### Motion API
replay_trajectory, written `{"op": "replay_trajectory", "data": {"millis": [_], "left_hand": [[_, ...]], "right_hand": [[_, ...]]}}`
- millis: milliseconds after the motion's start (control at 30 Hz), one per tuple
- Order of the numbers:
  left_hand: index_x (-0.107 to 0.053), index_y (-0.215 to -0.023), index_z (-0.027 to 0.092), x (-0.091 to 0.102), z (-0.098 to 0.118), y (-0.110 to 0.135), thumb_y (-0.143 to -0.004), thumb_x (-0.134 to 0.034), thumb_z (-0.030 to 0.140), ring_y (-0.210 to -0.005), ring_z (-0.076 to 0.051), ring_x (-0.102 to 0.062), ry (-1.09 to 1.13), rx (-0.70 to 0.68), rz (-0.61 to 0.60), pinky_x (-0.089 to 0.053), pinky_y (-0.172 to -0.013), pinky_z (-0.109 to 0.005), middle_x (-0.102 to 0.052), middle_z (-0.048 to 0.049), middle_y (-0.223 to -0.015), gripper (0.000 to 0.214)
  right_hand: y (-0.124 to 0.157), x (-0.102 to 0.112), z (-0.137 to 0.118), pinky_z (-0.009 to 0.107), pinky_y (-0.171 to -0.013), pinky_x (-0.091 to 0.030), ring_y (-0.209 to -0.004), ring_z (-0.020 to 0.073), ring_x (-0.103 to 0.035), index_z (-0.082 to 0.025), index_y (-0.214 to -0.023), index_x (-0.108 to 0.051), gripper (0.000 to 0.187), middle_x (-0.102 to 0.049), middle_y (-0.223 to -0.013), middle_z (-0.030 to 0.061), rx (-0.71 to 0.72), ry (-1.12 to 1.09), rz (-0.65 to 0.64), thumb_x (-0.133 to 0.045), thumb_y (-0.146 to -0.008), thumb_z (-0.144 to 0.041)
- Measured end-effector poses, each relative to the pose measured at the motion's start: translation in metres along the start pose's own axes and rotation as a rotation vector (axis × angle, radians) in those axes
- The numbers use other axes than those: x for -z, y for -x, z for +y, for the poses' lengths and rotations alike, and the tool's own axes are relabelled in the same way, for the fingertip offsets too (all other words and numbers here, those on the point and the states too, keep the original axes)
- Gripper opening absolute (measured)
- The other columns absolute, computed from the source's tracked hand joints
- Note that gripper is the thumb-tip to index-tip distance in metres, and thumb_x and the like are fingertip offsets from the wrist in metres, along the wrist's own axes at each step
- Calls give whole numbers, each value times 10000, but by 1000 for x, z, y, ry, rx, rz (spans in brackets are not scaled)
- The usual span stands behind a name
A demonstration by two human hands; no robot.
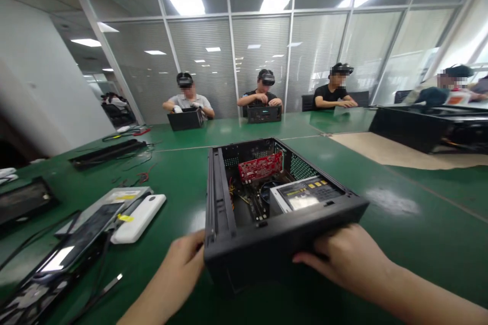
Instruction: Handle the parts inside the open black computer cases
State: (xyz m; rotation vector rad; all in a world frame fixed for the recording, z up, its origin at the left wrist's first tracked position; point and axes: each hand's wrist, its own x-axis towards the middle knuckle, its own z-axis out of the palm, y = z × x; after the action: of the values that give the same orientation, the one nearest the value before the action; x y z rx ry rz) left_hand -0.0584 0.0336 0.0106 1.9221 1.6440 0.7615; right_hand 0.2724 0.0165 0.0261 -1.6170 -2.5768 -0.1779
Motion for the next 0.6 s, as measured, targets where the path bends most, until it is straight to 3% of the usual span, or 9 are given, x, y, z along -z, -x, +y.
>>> {"op": "replay_trajectory", "data": {"millis": [100,200,300,367,433,600], "left_hand": [[-579,-823,199,21,-2,-9,-884,-390,430,-789,-237,-577,-420,32,110,-387,-701,-307,-634,-69,-833,305],[-540,-762,202,19,5,-14,-916,-327,450,-760,-219,-582,-554,46,-34,-364,-669,-302,-621,-62,-799,362],[-568,-824,203,9,6,-15,-894,-386,434,-782,-218,-597,-646,27,-155,-371,-676,-302,-635,-67,-861,302],[-577,-857,207,10,0,-16,-882,-410,424,-801,-220,-605,-681,34,-195,-380,-685,-305,-641,-65,-883,275],[-579,-873,211,16,-8,-19,-884,-403,424,-810,-224,-609,-695,62,-208,-388,-685,-309,-645,-63,-886,276],[-598,-865,214,23,-23,-38,-860,-428,457,-783,-233,-614,-700,46,-224,-388,-645,-305,-656,-73,-867,296]], "right_hand": [[-81,-16,0,317,-658,-443,-697,235,-675,-150,-706,-695,552,-704,-708,114,14,-27,56,-359,-934,-525],[-177,-43,-7,360,-824,-443,-960,266,-641,-72,-1022,-651,472,-685,-987,197,74,-146,127,-417,-922,-469],[-244,-75,-28,415,-1055,-273,-1296,285,-406,-55,-1260,-523,577,-462,-1366,247,149,-200,172,-576,-832,-439],[-262,-94,-42,450,-1107,-158,-1375,277,-278,-85,-1310,-485,568,-345,-1461,220,156,-247,218,-565,-842,-396],[-263,-107,-48,474,-1117,-95,-1397,256,-229,-126,-1313,-483,497,-331,-1482,174,147,-295,278,-513,-873,-357],[-230,-119,-37,470,-1098,-118,-1293,209,-405,-194,-1180,-559,339,-511,-1352,121,127,-391,368,-500,-875,-331]]}}
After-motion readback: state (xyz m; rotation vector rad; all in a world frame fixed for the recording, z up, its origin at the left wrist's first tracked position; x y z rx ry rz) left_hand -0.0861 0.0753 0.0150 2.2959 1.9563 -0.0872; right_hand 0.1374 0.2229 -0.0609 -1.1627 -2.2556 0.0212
